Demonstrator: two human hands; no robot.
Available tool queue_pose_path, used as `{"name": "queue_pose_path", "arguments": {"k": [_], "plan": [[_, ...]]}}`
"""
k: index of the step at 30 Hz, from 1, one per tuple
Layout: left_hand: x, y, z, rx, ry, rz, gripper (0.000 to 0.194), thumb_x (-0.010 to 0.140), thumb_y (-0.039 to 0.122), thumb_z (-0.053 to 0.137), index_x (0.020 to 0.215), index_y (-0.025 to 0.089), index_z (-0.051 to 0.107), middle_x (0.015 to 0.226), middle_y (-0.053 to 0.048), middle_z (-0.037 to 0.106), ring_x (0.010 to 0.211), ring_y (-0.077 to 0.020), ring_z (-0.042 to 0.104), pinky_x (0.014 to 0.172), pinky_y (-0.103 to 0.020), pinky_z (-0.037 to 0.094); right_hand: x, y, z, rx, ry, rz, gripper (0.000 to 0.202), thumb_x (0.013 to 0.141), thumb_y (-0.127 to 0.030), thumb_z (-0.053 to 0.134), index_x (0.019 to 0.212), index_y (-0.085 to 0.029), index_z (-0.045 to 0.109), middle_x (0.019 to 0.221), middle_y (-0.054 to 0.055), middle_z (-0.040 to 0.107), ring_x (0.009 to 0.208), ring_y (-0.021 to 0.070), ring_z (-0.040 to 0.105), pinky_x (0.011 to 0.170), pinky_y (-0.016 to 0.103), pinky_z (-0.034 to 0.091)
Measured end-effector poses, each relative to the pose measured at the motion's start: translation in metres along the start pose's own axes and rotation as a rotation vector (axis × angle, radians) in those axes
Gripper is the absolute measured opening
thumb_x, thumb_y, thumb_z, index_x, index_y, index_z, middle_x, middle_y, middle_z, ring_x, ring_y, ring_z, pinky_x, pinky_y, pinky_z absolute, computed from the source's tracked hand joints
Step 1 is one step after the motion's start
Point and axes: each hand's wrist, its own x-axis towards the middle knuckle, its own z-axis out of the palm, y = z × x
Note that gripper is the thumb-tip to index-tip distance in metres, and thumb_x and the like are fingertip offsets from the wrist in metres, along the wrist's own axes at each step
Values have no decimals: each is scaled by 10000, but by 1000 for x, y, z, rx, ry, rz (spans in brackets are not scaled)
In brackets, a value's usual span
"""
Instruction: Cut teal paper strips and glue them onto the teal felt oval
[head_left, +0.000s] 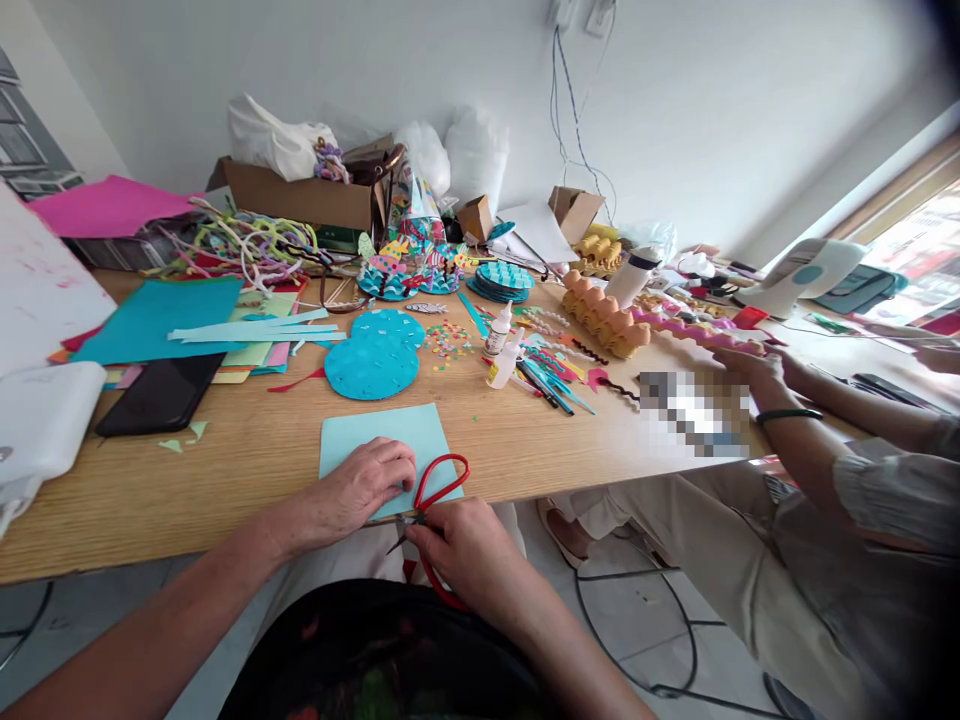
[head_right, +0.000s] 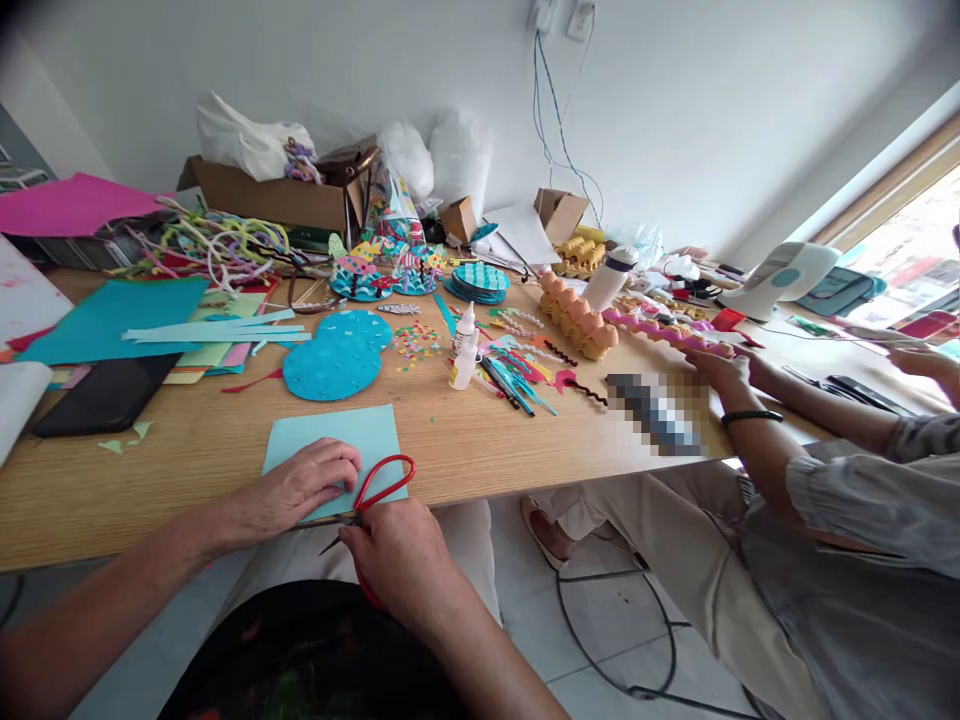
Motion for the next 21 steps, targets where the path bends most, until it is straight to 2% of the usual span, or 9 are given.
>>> {"name": "queue_pose_path", "arguments": {"k": [9,15,18,21], "plan": [[2,2,1,16,17,7,132,897,161,442,791,185,518,913,-16,544,865,-166,460,788,-283,372,0,1,1,47,-11,-10,244,813,-340,549,669,-188,675,617,14,632,550,107,481,499,220,245],[21,13,6,33,1,-11,157,886,155,464,743,172,525,879,-21,550,831,-164,467,765,-281,389,-3,11,-6,27,11,27,223,808,-328,558,685,-183,675,635,15,637,543,105,479,491,221,237],[26,17,2,12,-19,6,161,884,143,456,754,172,546,878,-27,557,841,-163,487,775,-280,405,-5,13,-9,15,18,50,231,815,-326,553,681,-182,674,622,9,630,538,103,479,490,221,235],[19,12,-8,0,-33,29,195,891,112,402,831,182,574,960,-38,565,909,-166,498,824,-293,407,-5,12,-11,12,10,55,260,825,-329,543,659,-178,674,598,9,628,542,105,484,498,220,244]]}}
